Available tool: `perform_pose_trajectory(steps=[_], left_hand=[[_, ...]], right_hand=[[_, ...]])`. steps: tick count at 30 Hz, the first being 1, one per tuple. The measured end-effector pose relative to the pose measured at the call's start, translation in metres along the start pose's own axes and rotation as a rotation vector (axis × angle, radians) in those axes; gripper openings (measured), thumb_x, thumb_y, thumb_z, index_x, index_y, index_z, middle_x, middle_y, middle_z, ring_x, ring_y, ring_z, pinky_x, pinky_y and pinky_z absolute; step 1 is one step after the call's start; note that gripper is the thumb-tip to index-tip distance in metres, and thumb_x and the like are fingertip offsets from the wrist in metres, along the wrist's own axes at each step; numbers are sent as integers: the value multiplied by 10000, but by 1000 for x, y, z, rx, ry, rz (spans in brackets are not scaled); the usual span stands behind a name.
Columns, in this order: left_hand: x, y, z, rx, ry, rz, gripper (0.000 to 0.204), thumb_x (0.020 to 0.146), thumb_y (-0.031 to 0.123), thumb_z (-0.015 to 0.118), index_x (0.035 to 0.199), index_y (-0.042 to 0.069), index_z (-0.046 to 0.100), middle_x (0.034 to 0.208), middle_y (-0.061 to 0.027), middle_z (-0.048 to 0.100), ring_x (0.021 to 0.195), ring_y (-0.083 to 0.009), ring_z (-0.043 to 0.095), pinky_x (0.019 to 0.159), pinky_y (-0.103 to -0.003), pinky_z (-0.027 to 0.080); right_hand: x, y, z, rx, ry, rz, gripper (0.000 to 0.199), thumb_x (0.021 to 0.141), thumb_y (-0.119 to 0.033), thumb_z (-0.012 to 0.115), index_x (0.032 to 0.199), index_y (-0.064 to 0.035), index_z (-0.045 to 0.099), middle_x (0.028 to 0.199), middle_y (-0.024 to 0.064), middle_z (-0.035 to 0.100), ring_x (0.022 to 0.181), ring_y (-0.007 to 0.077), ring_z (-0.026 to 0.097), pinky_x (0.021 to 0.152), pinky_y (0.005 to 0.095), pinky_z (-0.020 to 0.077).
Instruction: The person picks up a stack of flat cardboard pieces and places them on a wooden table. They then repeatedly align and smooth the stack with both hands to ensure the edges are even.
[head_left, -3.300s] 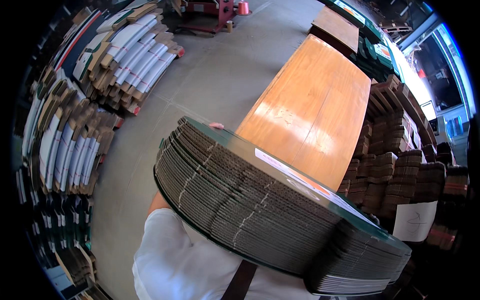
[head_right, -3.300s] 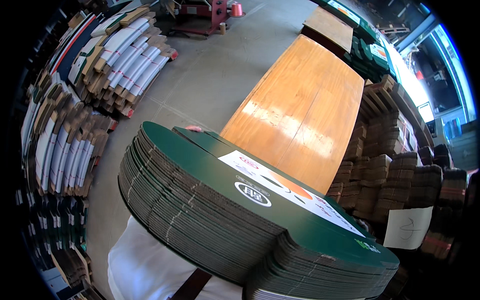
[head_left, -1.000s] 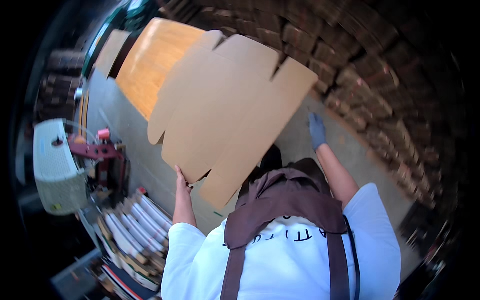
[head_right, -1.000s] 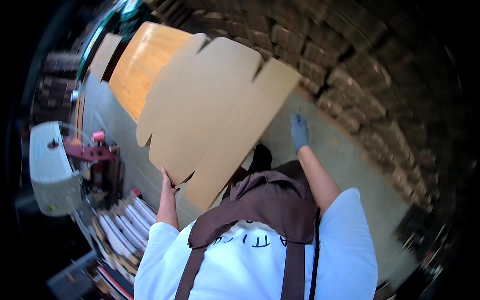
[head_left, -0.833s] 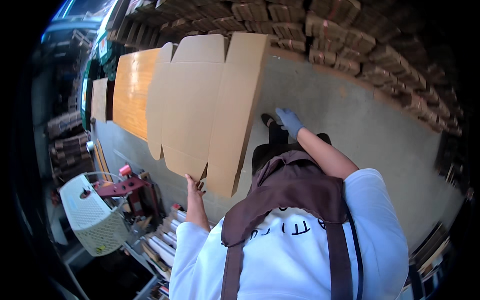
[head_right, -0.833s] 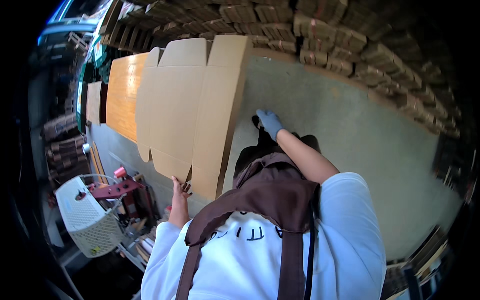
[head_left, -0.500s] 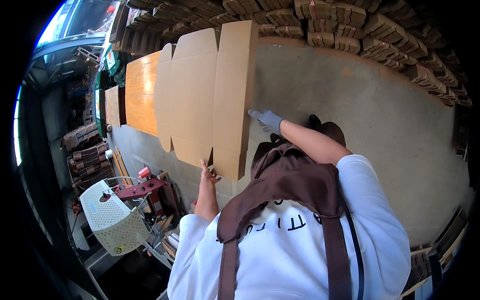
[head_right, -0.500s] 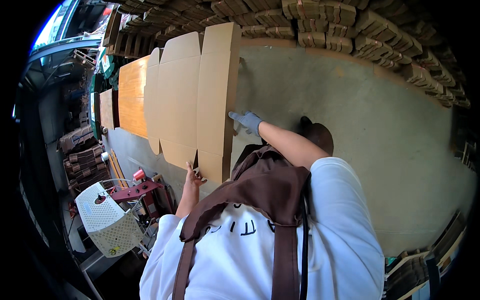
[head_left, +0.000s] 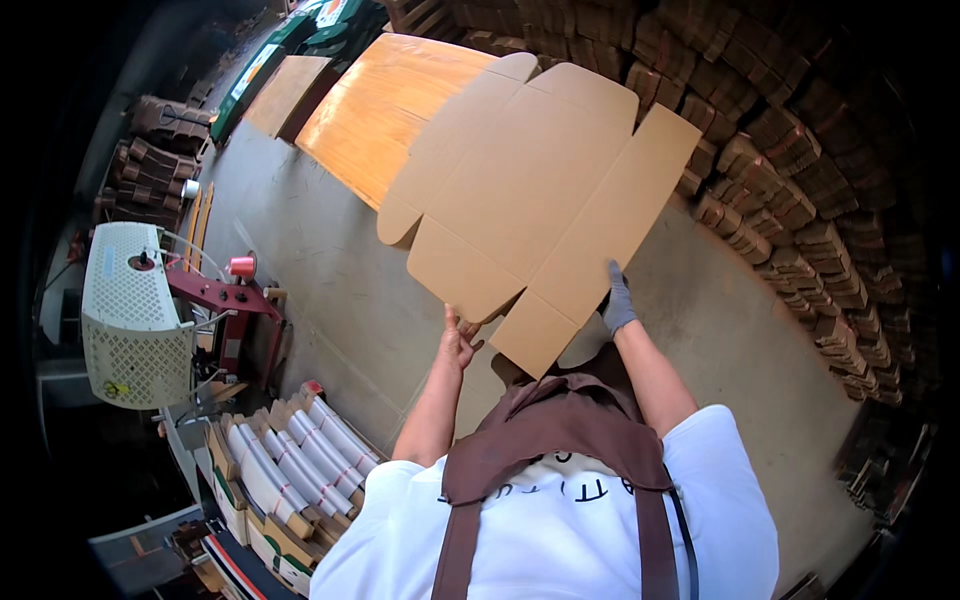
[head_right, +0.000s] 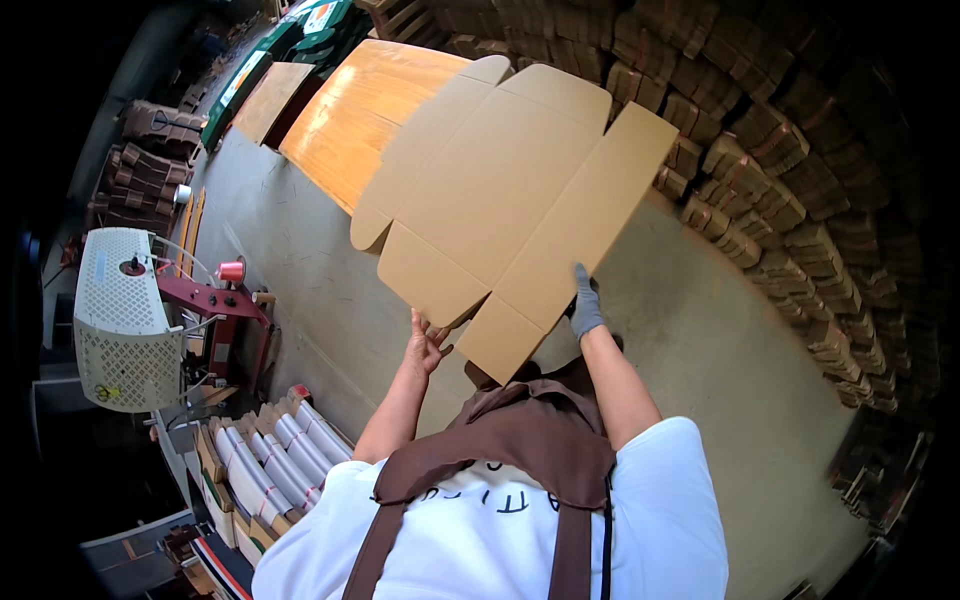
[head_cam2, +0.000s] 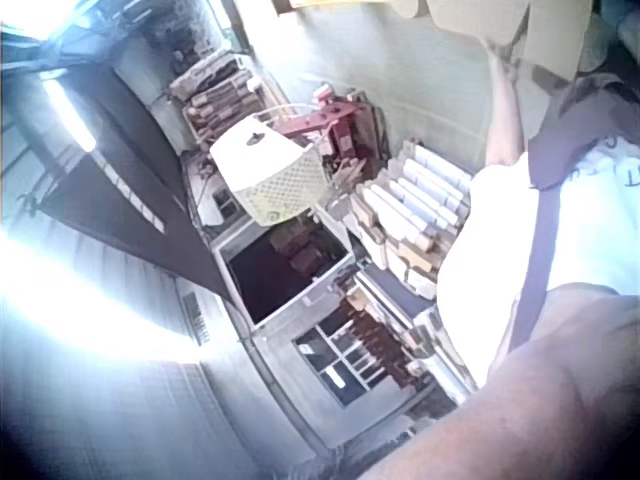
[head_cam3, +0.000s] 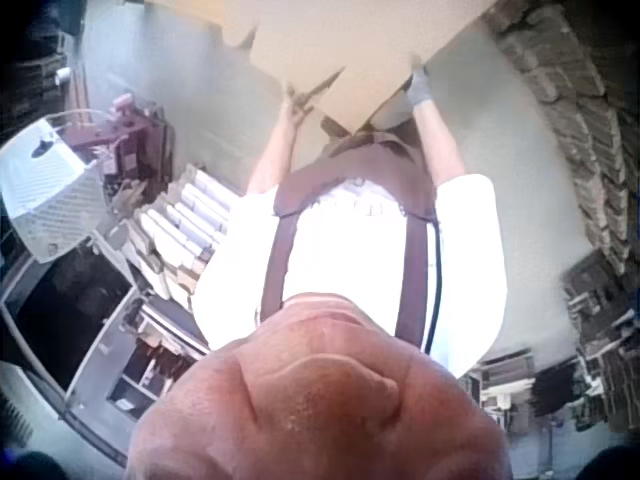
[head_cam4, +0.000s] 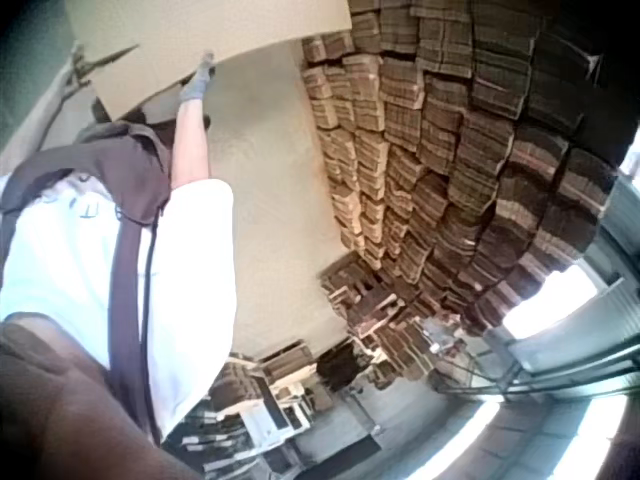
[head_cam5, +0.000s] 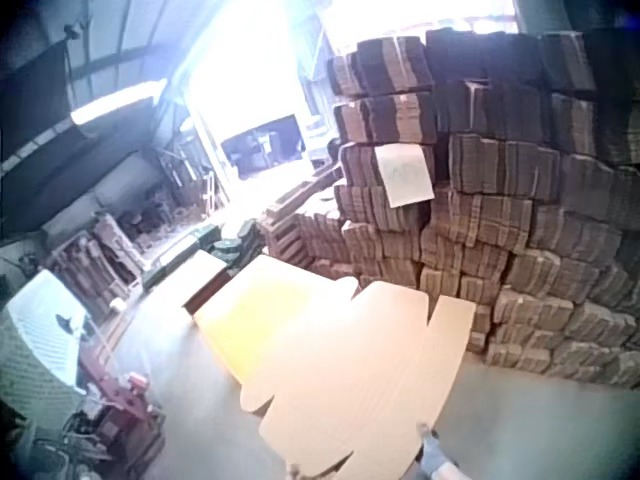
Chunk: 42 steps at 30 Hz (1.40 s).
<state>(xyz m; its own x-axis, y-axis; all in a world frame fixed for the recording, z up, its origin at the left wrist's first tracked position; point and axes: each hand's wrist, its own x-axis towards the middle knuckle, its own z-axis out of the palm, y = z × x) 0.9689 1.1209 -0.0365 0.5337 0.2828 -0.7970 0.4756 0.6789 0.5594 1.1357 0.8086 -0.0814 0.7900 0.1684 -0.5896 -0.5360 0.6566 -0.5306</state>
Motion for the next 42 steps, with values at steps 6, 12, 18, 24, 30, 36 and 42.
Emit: perform_pose_trajectory(steps=[6, 12, 18, 24, 30, 36, 42], left_hand=[[41, 84, -49, 91, 95, 63, 1267, 714, 837, 644, 1608, 162, 54, 1638, -178, 207, 1492, -338, 253, 1164, -688, 59], [77, 134, -37, 222, 235, -13, 1195, 726, 802, 677, 1603, 196, 138, 1640, -137, 230, 1481, -303, 279, 1177, -637, 130], [96, 157, -45, 236, 0, -46, 851, 806, 736, 664, 1453, 217, 472, 1384, 5, 576, 1294, -205, 510, 1106, -560, 338], [108, 151, -48, 306, -185, -10, 847, 833, 674, 684, 1449, 127, 486, 1425, -54, 551, 1302, -246, 495, 1067, -495, 381], [93, 136, -57, 307, -211, -16, 840, 836, 658, 694, 1403, 63, 521, 1338, -63, 609, 1235, -232, 544, 1012, -448, 422], [88, 131, -52, 336, -216, -61, 820, 887, 668, 619, 1429, 67, 492, 1369, -68, 594, 1264, -218, 541, 1031, -450, 430], [68, 191, -58, 1237, -158, -152, 616, 943, 571, 600, 1170, 1, 656, 1092, -133, 705, 1012, -211, 667, 913, -395, 503]], right_hand=[[2, 17, 8, -128, 122, -30, 619, 931, -457, 666, 1381, -62, 509, 1299, 112, 633, 1153, 276, 636, 974, 418, 541], [14, 8, -4, -20, 56, 30, 609, 901, -440, 709, 1352, -66, 542, 1244, 96, 651, 1134, 238, 638, 918, 391, 554], [-4, 9, 13, -122, 90, -53, 655, 974, -476, 590, 1444, -40, 454, 1401, 125, 566, 1262, 265, 565, 1037, 392, 487], [-8, 2, 17, -121, 145, -62, 697, 996, -534, 510, 1484, -46, 411, 1452, 125, 525, 1301, 269, 533, 1070, 383, 455], [-27, -3, 21, -90, 154, -71, 683, 990, -506, 529, 1477, -38, 426, 1455, 130, 521, 1309, 267, 524, 1068, 392, 454], [-27, -10, 6, -76, 160, -83, 667, 1002, -490, 528, 1467, -21, 436, 1441, 129, 538, 1296, 259, 533, 1063, 377, 454], [-30, -10, 13, -193, 272, -65, 660, 999, -454, 571, 1482, -31, 417, 1455, 106, 527, 1291, 235, 539, 1073, 368, 453]])
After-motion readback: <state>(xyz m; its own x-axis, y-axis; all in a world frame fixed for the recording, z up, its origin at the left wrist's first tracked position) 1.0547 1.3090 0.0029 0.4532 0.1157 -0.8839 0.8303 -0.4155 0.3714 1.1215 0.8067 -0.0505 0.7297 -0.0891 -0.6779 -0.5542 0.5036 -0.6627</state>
